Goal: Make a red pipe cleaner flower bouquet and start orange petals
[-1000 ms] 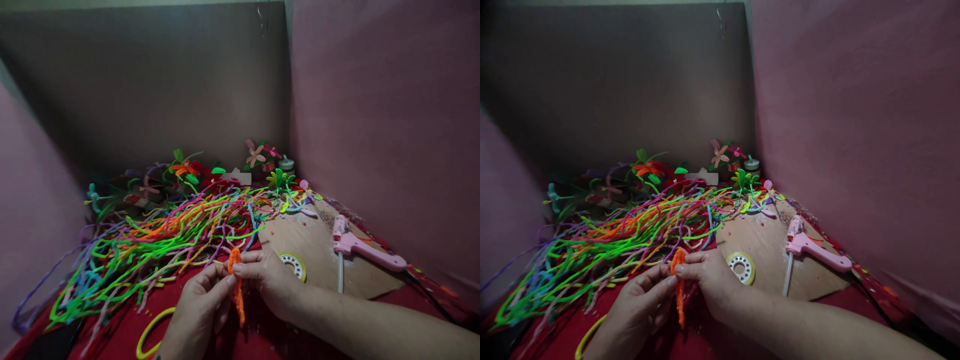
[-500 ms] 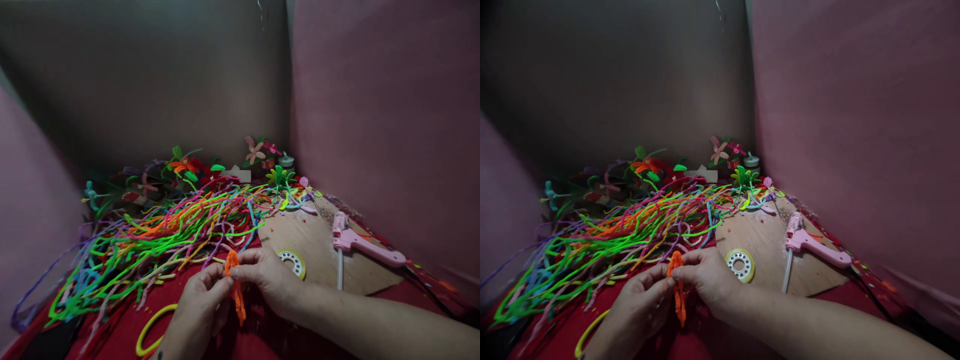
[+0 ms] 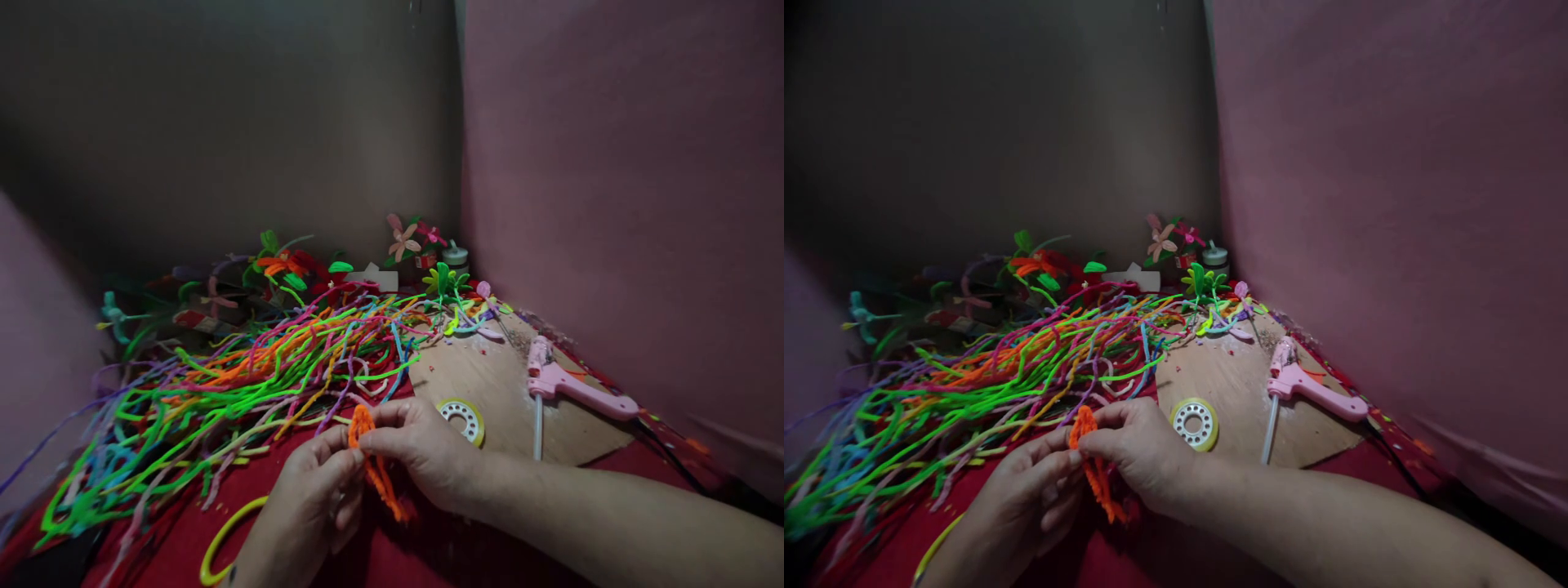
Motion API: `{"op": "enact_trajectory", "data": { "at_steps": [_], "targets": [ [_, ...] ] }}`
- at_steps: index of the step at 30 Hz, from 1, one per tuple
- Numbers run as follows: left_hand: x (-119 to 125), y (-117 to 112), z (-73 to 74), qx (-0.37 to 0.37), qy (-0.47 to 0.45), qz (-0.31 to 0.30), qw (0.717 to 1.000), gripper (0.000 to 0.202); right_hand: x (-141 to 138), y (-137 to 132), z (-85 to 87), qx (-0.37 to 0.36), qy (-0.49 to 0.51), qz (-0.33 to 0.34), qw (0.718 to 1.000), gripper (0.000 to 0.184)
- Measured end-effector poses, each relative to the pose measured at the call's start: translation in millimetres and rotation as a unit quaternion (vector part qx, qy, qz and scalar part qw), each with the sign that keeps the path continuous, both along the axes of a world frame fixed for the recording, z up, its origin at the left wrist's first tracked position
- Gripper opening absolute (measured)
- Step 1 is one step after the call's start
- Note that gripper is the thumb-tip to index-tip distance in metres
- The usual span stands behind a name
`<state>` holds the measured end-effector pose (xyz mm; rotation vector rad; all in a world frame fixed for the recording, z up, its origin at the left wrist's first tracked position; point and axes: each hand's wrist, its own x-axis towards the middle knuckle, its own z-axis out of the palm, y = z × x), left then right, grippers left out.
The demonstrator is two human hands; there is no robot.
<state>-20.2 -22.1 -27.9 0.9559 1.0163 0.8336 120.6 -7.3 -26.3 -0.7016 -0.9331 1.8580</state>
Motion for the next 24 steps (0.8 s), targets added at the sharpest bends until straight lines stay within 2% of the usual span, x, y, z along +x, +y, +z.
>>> {"op": "enact_trajectory", "data": {
  "at_steps": [5,11,13,19,24],
  "targets": [
    [0,-2,3.5,0.018,0.026,-0.005,0.999,0.02,4,0,2.8,-0.008,-0.04,-0.011,0.999,0.02],
    [-2,-1,9.2,0.066,0.138,-0.097,0.984,0.026,8,6,0.0,-0.013,-0.015,-0.037,0.999,0.017],
    [-3,-2,13.1,0.066,0.161,-0.099,0.98,0.025,9,7,-1.4,-0.014,-0.011,-0.038,0.999,0.016],
    [-6,-7,22.7,0.093,0.115,0.01,0.989,0.019,9,11,-3.7,0.001,0.032,-0.028,0.999,0.016],
    [-4,-12,31.6,0.13,0.049,0.118,0.983,0.016,7,7,-2.5,-0.008,-0.002,-0.037,0.999,0.02]
  ]
}}
